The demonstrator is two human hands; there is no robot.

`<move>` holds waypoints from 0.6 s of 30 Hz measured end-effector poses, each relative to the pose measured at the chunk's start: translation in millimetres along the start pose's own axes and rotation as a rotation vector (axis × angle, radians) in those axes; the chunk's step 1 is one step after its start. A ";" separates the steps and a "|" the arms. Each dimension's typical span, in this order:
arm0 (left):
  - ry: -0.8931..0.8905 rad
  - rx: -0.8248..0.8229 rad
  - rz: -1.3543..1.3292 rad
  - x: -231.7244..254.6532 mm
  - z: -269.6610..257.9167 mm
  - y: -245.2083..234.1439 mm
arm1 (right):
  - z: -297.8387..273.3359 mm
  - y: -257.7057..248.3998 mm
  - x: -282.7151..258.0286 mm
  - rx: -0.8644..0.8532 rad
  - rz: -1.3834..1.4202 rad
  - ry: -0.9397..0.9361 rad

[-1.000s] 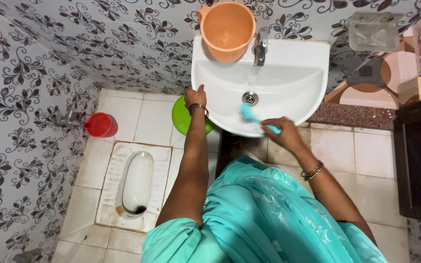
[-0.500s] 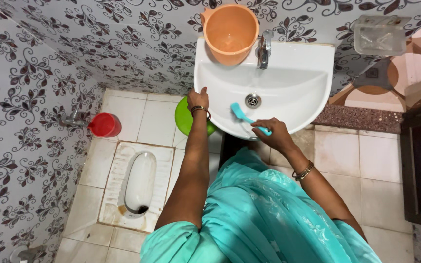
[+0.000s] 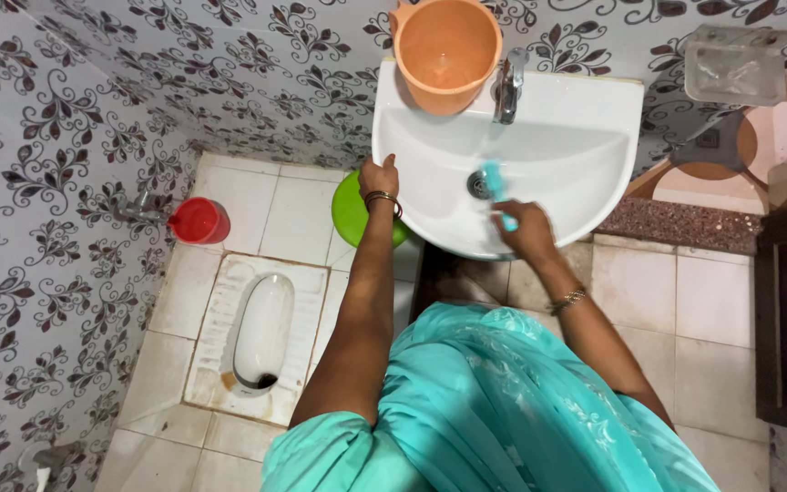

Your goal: The person cleans a sink using a blue brush, scrubbing the basin and around the drain while holding the edge of the sink.

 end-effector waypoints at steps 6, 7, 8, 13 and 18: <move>0.006 0.007 0.009 2.3 -1.2 -2.7 | -8.3 7.4 -26.1 -0.051 0.155 -0.066; 0.019 0.012 0.003 2.0 0.6 -1.8 | -10.5 -4.2 -20.2 -0.007 0.115 -0.097; 0.031 0.017 -0.003 0.8 2.4 -0.5 | -13.5 -12.1 -5.7 -0.049 0.035 -0.048; 0.073 0.037 -0.031 -12.2 15.5 10.1 | -32.5 -48.6 39.1 0.043 -0.084 0.164; 0.098 0.028 -0.064 -13.7 22.5 13.8 | 3.9 10.2 25.3 0.050 0.202 0.181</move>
Point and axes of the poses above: each hand's wrist, its own z-axis towards the middle knuckle, its own y-axis out of the palm, x = y × z, the point moved 8 cm from there along z, towards the middle knuckle, and after that the axes turned 12 degrees about -z, right-handed, at the moved point
